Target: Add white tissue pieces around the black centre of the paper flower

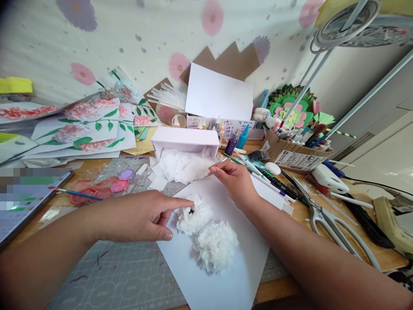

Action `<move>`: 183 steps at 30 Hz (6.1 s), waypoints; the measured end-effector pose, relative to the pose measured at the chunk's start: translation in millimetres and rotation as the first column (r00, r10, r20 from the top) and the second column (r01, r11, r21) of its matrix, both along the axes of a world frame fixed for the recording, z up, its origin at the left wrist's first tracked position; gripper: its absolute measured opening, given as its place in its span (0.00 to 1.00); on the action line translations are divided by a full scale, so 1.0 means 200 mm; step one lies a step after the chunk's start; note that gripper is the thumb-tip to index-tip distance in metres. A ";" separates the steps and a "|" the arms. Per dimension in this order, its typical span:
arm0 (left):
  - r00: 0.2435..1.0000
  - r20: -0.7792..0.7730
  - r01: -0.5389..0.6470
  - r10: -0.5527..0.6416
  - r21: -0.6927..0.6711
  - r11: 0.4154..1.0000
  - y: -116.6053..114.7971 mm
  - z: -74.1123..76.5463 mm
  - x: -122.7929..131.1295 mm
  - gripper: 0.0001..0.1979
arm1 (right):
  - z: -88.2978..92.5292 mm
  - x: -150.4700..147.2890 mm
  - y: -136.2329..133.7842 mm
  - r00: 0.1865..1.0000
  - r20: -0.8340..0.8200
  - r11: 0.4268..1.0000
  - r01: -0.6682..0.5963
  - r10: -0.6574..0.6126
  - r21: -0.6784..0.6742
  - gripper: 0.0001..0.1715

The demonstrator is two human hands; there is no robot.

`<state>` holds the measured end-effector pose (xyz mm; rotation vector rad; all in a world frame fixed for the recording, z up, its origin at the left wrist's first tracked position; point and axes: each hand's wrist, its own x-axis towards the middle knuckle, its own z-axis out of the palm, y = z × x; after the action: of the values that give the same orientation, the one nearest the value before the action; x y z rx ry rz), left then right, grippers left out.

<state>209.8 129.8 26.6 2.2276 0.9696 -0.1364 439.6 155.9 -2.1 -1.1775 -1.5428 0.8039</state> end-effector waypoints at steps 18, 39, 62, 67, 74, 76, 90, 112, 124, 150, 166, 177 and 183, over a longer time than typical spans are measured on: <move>1.000 0.002 0.019 -0.020 0.042 0.999 0.00 -0.01 0.00 0.29 | -0.03 -0.19 0.18 0.845 0.527 0.898 -0.298 0.091 0.323 0.06; 1.000 0.000 0.019 -0.019 -0.007 1.000 0.01 0.00 0.01 0.09 | 0.07 -0.13 -0.14 0.901 0.078 0.878 -0.392 0.427 -0.276 0.09; 1.000 -0.007 -0.004 0.004 -0.035 0.999 0.00 0.03 0.01 0.32 | 0.08 -0.02 -0.03 0.982 -0.080 0.978 -0.160 0.171 0.131 0.09; 0.999 -0.017 0.027 -0.028 -0.082 0.996 -0.01 0.06 0.01 0.29 | 0.01 -0.01 0.07 0.995 -0.097 0.999 0.009 -0.005 0.041 0.12; 0.998 -0.006 0.064 -0.065 -0.106 0.992 0.00 0.06 0.00 0.28 | -0.03 -0.03 0.11 0.939 0.344 0.899 -0.136 -0.017 0.416 0.08; 0.998 -0.007 0.068 -0.069 -0.113 0.991 -0.01 0.06 0.00 0.28 | -0.04 -0.04 0.13 0.914 0.407 0.879 -0.195 0.001 0.435 0.07; 0.998 0.009 0.067 -0.067 -0.123 0.990 0.00 0.04 -0.02 0.28 | 0.04 -0.03 0.07 0.996 0.074 0.968 0.028 -0.048 0.248 0.10; 0.994 0.003 0.106 -0.107 -0.087 0.991 0.00 0.05 -0.01 0.27 | 0.14 -0.06 -0.13 0.883 0.037 0.884 -0.468 0.468 -0.006 0.10; 0.994 0.061 0.100 -0.094 -0.106 0.989 0.01 0.04 -0.02 0.25 | 0.00 -0.11 -0.14 0.812 0.381 0.849 -0.516 0.443 0.112 0.12; 0.936 0.349 -0.168 0.052 0.310 0.936 0.03 -0.09 0.09 0.03 | 0.16 0.04 -0.28 0.927 0.178 0.933 -0.348 0.329 0.088 0.04; 0.944 0.330 -0.103 -0.003 0.304 0.947 0.05 -0.11 0.06 0.04 | 0.06 -0.09 -0.20 0.787 0.523 0.895 -0.437 0.328 0.095 0.04; 0.947 0.322 -0.075 -0.009 0.245 0.967 0.06 -0.10 0.04 0.05 | 0.10 -0.06 -0.18 0.871 0.291 0.905 -0.423 0.396 0.037 0.10; 0.919 0.390 -0.169 0.062 0.248 0.954 0.05 -0.06 0.04 0.04 | 0.21 0.18 -0.16 0.973 -0.175 0.988 -0.153 0.154 0.017 0.12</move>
<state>218.0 139.3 13.6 2.3166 0.9440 0.4989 475.7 124.2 39.5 -0.9657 -1.4998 0.9808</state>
